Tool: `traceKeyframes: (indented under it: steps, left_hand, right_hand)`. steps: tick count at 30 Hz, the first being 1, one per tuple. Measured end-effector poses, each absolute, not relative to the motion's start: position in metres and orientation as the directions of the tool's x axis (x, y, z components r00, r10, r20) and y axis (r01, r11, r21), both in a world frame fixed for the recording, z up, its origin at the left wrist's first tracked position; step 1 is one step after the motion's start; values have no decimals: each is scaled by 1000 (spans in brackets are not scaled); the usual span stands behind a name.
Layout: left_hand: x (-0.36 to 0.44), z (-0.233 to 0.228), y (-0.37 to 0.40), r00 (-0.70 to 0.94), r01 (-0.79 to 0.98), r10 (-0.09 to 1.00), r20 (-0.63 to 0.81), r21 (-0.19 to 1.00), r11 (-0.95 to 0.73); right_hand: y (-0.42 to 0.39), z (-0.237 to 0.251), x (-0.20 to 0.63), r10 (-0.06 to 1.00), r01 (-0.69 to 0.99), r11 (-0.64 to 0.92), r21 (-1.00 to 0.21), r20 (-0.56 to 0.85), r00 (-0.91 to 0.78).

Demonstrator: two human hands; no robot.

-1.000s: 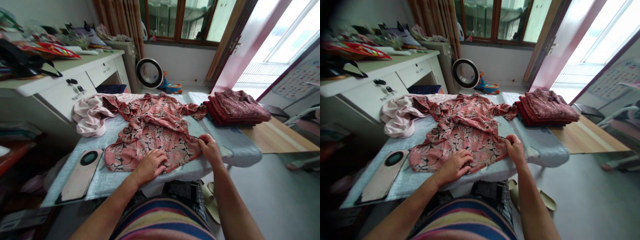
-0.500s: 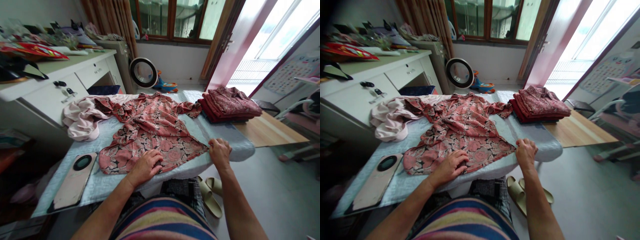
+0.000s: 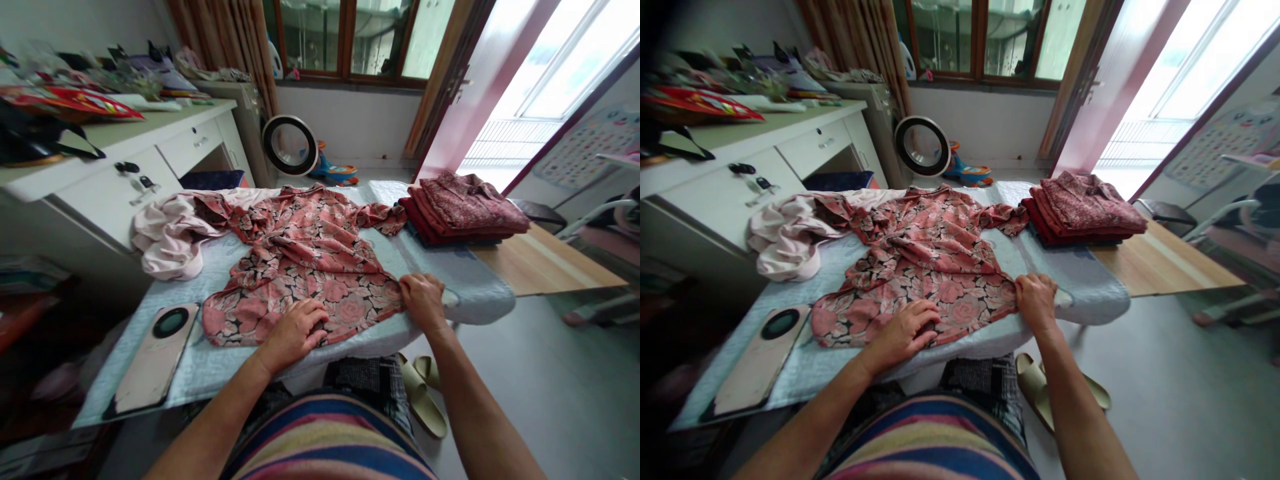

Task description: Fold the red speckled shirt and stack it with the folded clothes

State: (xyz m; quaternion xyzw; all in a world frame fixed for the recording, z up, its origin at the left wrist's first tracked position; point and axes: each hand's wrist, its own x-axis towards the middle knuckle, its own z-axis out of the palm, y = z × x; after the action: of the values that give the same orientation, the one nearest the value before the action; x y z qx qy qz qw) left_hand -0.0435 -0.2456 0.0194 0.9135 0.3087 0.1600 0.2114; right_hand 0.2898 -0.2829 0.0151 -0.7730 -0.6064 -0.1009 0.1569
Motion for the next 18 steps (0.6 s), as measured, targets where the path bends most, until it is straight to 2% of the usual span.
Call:
traceKeyframes:
  steps: [7, 10, 12, 15, 18]
  left_hand:
    - [-43, 21, -247, 751, 498, 640, 163, 497, -711]
    - [-44, 19, -248, 739, 500, 652, 168, 511, -699]
    - [-44, 18, -248, 732, 502, 660, 170, 520, -691]
    - [-44, 18, -249, 725, 503, 665, 181, 520, -690]
    - [-44, 19, -251, 706, 529, 683, 187, 503, -684]
  right_hand:
    - [-290, 22, 298, 878, 950, -312, -33, 373, 301]
    - [-289, 29, 280, 852, 948, -299, -107, 419, 315]
    - [-286, 35, 258, 844, 953, -185, -239, 458, 279]
    - [-280, 39, 217, 900, 867, 187, -462, 433, 36]
    - [-274, 33, 180, 913, 714, 376, -590, 368, -177]
